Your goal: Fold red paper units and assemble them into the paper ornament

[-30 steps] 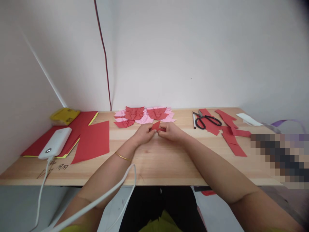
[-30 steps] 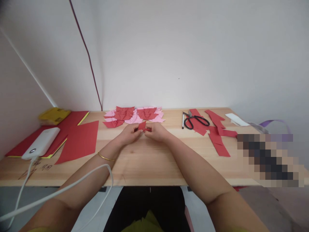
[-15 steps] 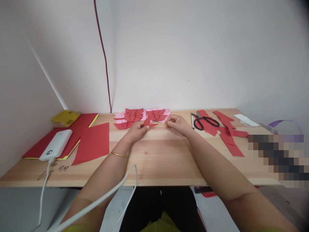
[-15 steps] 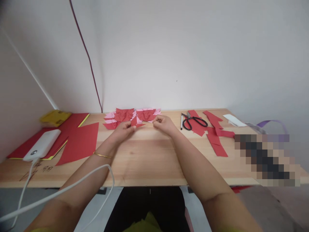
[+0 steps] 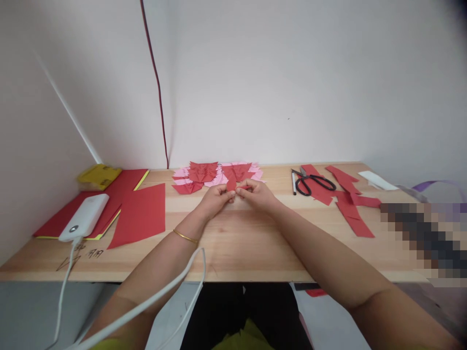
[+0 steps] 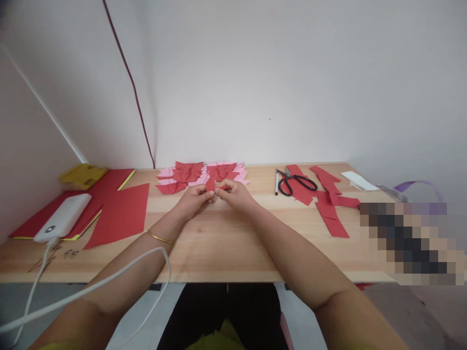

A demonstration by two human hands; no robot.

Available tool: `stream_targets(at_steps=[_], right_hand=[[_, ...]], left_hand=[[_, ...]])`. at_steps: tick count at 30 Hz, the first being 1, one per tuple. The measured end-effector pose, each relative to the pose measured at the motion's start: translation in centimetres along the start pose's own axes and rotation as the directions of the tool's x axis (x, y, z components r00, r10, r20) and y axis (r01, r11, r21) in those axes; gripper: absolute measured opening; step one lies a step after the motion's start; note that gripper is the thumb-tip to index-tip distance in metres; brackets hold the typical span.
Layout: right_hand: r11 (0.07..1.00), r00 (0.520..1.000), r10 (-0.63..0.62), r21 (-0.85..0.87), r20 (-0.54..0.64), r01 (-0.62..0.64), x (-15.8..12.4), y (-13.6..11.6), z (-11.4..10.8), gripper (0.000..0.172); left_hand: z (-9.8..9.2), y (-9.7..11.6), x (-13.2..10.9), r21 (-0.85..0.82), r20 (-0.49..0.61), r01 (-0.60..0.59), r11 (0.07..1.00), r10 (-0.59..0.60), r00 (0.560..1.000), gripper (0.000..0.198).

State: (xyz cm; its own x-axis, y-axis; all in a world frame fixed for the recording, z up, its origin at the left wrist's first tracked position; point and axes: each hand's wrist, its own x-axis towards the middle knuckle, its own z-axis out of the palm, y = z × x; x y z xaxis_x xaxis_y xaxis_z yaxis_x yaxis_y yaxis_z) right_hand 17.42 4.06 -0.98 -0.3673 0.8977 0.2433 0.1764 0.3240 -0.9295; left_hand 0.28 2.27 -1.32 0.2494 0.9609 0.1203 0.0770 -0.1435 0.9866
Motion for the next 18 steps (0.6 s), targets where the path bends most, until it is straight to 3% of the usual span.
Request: stream_targets(at_steps=[3, 10, 15, 18], right_hand=[[1.0, 0.999, 0.015, -0.005, -0.032, -0.015, 0.1, -0.3, -0.2, 0.025], [0.999, 1.0, 0.026, -0.041, -0.008, -0.026, 0.0, -0.3, -0.7, 0.024], [0.988, 0.999, 0.011, -0.157, 0.053, -0.002, -0.2, -0.5, -0.9, 0.028], [0.992, 0.996, -0.024, -0.123, 0.09, 0.035, -0.2, -0.7, -0.7, 0.028]], left_hand=[[0.0, -0.2, 0.1, -0.04, -0.01, 0.04, 0.998, -0.041, 0.999, 0.025], [-0.2, -0.5, 0.3, 0.063, -0.13, 0.049, 0.997, -0.04, 0.991, 0.027], [-0.5, 0.4, 0.0, 0.205, -0.093, -0.001, 0.979, 0.02, 0.995, 0.027], [-0.7, 1.0, -0.3, 0.308, -0.062, -0.014, 0.951, 0.035, 0.997, 0.026]])
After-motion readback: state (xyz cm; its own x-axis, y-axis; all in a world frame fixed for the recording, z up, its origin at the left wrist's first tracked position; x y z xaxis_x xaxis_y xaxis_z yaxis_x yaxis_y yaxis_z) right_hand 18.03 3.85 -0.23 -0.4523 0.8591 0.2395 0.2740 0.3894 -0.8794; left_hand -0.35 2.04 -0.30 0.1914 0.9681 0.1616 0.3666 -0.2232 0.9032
